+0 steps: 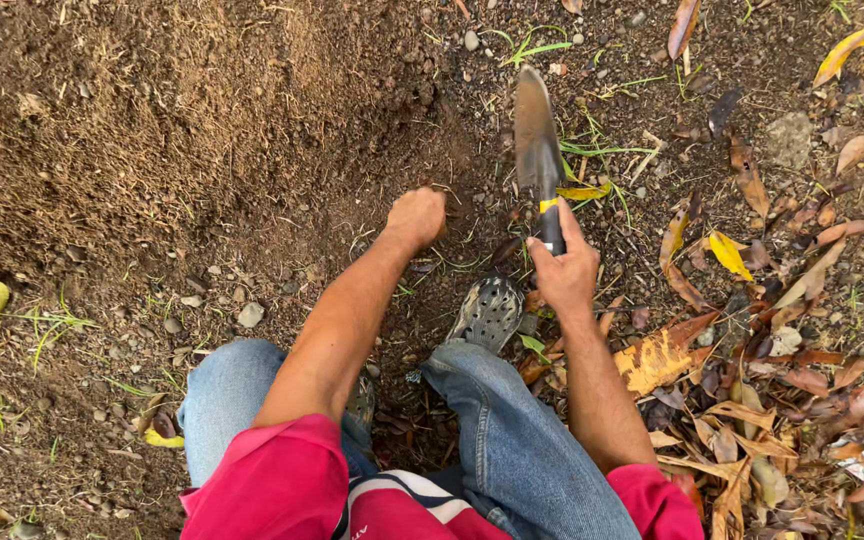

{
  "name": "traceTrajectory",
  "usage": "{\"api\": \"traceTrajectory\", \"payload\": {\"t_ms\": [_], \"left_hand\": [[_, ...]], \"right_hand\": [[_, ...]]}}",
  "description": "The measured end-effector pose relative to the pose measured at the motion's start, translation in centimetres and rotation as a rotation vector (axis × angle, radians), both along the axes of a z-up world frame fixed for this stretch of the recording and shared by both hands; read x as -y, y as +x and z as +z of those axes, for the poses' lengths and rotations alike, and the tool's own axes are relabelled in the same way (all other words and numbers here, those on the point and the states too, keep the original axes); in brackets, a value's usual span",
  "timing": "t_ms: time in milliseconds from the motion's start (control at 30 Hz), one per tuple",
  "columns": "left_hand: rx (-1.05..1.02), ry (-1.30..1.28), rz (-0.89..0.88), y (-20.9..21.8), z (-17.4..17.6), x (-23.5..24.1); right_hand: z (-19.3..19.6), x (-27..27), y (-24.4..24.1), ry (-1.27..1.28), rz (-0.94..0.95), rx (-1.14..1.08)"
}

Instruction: The person kneels on the ground and uses a small hand trowel to dig into the soil. They repeatedly scrape the dirt with the tool and use their left hand to clear away loose soil and debris, creating a small depression in the earth.

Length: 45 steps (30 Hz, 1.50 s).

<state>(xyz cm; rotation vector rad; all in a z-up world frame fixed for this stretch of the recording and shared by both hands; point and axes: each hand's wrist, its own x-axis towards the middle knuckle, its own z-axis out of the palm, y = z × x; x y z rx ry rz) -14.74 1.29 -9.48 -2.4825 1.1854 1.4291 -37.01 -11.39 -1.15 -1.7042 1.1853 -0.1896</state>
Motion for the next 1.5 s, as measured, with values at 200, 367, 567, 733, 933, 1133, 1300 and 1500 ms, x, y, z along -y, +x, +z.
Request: {"api": "traceTrajectory", "payload": {"t_ms": [200, 367, 567, 733, 933, 1133, 1300, 1500], "left_hand": [[-0.053, 0.096, -0.088, -0.5, 2.2, 0.1], [0.039, -0.01, -0.145, -0.3, -0.6, -0.3], [0.081, -0.002, -0.113, 0.6, -0.7, -0.4], [0.099, 0.147, -0.021, 5.0, 0.3, -2.5], [0.172, 0.087, -0.033, 9.3, 1.1, -5.8], [0.038, 0.097, 0.029, 8.7, 1.7, -6.4], [-0.038, 0.173, -0.036, 8.4, 4.8, -4.5], [-0.195, -0.503, 0.271, 14.6, 14.6, 0.8]], "right_hand": [[1.7, -0.9, 0.1, -0.071, 0.636, -0.609], [2.0, -1.8, -1.5, 0.058, 0.047, -0.264], [0.7, -6.3, -1.3, -0.111, 0.52, -0.434], [3.6, -4.4, 0.2, 0.158, 0.258, -0.511], [3.5, -2.8, 1.5, -0.065, 0.169, -0.223], [2.3, -3.5, 2.8, -0.02, 0.279, -0.248], [2.2, -3.4, 2.6, 0.035, 0.166, -0.198], [0.4, -1.8, 1.2, 0.0, 0.12, -0.096]]}}
